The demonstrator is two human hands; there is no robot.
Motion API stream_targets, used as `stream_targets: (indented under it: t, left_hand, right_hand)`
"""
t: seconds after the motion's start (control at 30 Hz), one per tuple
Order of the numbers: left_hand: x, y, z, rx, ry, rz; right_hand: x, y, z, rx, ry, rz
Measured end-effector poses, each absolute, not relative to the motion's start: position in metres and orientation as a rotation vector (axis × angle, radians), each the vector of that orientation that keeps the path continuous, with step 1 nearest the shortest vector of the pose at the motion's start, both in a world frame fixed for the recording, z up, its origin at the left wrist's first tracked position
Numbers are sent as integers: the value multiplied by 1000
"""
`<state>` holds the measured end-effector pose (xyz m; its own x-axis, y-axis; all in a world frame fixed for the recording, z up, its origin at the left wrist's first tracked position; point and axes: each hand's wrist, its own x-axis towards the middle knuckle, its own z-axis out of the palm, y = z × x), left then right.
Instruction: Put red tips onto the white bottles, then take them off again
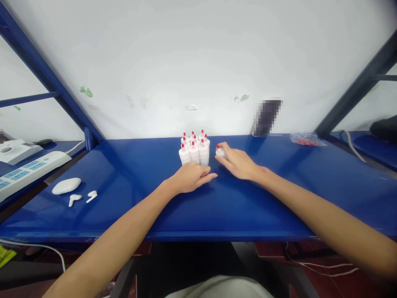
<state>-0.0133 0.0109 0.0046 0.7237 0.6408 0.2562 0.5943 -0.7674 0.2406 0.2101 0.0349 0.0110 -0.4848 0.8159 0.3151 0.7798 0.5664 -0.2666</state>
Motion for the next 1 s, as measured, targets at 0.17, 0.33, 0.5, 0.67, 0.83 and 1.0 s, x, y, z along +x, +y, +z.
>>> stream_targets:
  t: [0.17,0.33,0.5,0.67,0.83,1.0]
  left_hand:
    - [-14,12,6,2774,1021,452]
    - [-12,11,6,2796,1007,410]
    - [-12,11,5,2812,1006,392]
    - [-13,9,6,2827,1009,380]
    - [-12,8,6,2850,1001,389]
    - [-11,7,5,2849,1002,383]
  right_hand:
    - [207,36,12,-1359,-2503,-63]
    - [205,34,14,-1419,-2565,-196]
    - [208,38,5,-1320,-2601,-224]
    - [210,42,6,-1282,-2649,-236]
    - [208,37,16,-1430,-2613,-200]
    - [210,36,14,-1421,-2588,-160]
